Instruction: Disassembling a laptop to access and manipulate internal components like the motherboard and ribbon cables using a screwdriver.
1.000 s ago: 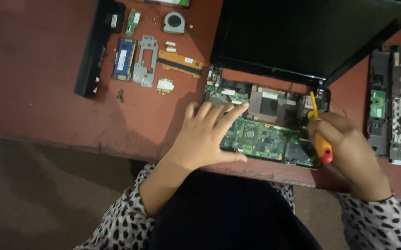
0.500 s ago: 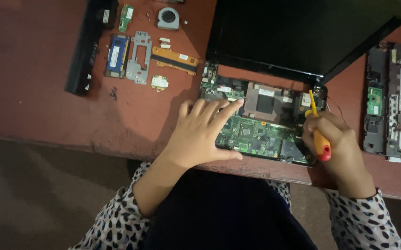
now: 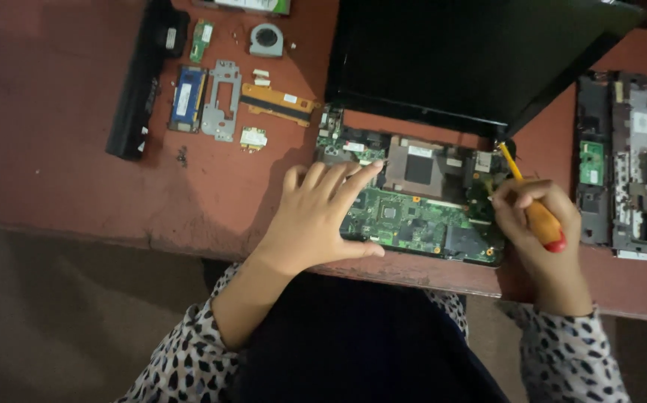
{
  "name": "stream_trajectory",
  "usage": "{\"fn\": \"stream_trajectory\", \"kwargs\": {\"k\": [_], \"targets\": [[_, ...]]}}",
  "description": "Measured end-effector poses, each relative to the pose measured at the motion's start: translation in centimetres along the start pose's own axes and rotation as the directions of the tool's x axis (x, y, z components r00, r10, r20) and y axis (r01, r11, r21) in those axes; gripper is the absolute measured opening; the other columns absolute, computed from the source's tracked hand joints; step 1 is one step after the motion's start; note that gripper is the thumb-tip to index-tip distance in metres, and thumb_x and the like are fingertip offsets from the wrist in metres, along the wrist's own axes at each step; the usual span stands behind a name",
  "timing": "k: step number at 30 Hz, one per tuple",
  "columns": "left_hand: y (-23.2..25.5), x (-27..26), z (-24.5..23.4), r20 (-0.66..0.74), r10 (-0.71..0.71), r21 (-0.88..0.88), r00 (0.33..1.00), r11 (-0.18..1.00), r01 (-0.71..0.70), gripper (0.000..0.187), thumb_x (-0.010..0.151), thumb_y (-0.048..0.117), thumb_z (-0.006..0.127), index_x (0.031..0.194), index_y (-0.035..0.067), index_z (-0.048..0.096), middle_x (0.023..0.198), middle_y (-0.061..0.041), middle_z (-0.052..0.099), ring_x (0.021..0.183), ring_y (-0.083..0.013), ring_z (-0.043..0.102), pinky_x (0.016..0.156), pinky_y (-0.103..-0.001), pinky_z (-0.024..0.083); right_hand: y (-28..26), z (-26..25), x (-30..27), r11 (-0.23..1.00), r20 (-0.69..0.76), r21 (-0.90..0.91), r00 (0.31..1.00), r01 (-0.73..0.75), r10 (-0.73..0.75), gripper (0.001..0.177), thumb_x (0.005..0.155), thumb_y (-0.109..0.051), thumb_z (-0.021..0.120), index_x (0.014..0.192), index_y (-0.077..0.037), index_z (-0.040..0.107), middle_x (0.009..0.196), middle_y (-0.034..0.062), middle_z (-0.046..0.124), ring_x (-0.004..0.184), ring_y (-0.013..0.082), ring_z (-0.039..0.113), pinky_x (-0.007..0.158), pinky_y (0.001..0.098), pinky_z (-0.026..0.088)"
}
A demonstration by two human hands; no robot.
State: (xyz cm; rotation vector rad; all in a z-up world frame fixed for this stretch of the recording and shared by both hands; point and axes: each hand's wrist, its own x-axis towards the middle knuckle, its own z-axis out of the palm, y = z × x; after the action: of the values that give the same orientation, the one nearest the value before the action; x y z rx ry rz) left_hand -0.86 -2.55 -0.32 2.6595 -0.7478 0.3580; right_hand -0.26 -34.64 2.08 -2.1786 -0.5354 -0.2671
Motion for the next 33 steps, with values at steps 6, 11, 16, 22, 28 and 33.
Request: {"fn": "stream_trajectory", "kwargs": {"k": [6,11,16,22,28,33], "targets": [[0.5,0.2,-0.9,-0.021,0.003,-0.003,1.000,1.000,-0.003,0.101,0.066,0.081,0.068,0.145,0.024,0.040,0.134,-0.006,0.051,0.120,-0.0302,0.046,0.096,-0.058,0.033,-1.3,1.2,-1.0,0.887,-0.244,0.462,0.963,0.011,0.116,0.032,0.096,0.005,0.057,0.098,-0.021,0.038,0.100,0.0054,0.056,0.099,0.0146,0.057,0.111,0.0396,0.045],[3.0,1.2,-2.2,-0.052,0.021,-0.101,0.998,0.995,-0.026,0.077,0.070,0.067,0.073,0.132,0.024,0.054,0.132,-0.005,0.048,0.123,-0.0307,0.043,0.102,-0.071,0.025,-3.5,2.6,-0.8,0.539,-0.216,0.828,0.975,0.156,0.050,0.026,0.094,0.007,0.056,0.106,-0.017,0.055,0.107,-0.0014,0.063,0.105,0.0074,0.062,0.096,0.0171,0.052],[6.0,1.7,-3.3,-0.219,0.062,-0.443,0.974,0.883,-0.156,0.039,0.085,0.044,0.067,0.114,0.017,0.063,0.114,-0.002,0.060,0.109,-0.0234,0.058,0.102,-0.052,0.036,-6.4,5.8,-1.6,0.444,-0.059,0.895,0.998,0.047,0.012,0.026,0.090,0.005,0.060,0.099,-0.018,0.053,0.098,0.0032,0.064,0.095,0.0162,0.060,0.094,0.0340,0.047],[6.0,0.6,-4.0,-0.214,0.034,-0.489,0.976,0.861,-0.137,0.016,0.086,0.031,0.070,0.081,0.016,0.070,0.082,0.004,0.070,0.081,-0.0154,0.065,0.093,-0.039,0.038,-8.2,7.1,-2.0,0.508,-0.041,0.861,0.998,0.013,0.045,0.032,0.088,0.007,0.059,0.091,-0.019,0.040,0.086,0.0116,0.058,0.085,0.0224,0.056,0.081,0.0351,0.046],[0.4,-1.7,-5.9,-0.231,-0.005,-0.434,0.973,0.895,-0.098,0.026,0.083,-0.002,0.065,0.101,0.014,0.073,0.103,-0.004,0.068,0.083,-0.0165,0.063,0.069,-0.027,0.056,-1.8,5.4,-2.5,0.807,-0.279,0.411,0.902,0.423,-0.331,0.022,0.089,-0.003,0.060,0.100,-0.017,0.047,0.084,0.0047,0.062,0.080,0.0162,0.068,0.073,0.0271,0.061],[-5.8,-3.8,-6.3,-0.274,-0.303,-0.172,0.913,0.949,0.263,0.013,0.089,0.023,0.070,0.101,0.022,0.076,0.085,-0.001,0.068,0.057,-0.0084,0.050,0.047,-0.020,0.040,1.1,2.6,-6.1,0.979,-0.500,0.106,0.860,0.173,-0.098,0.023,0.096,0.006,0.060,0.097,-0.009,0.042,0.095,0.0163,0.059,0.088,0.0232,0.064,0.085,0.0331,0.056]]}}
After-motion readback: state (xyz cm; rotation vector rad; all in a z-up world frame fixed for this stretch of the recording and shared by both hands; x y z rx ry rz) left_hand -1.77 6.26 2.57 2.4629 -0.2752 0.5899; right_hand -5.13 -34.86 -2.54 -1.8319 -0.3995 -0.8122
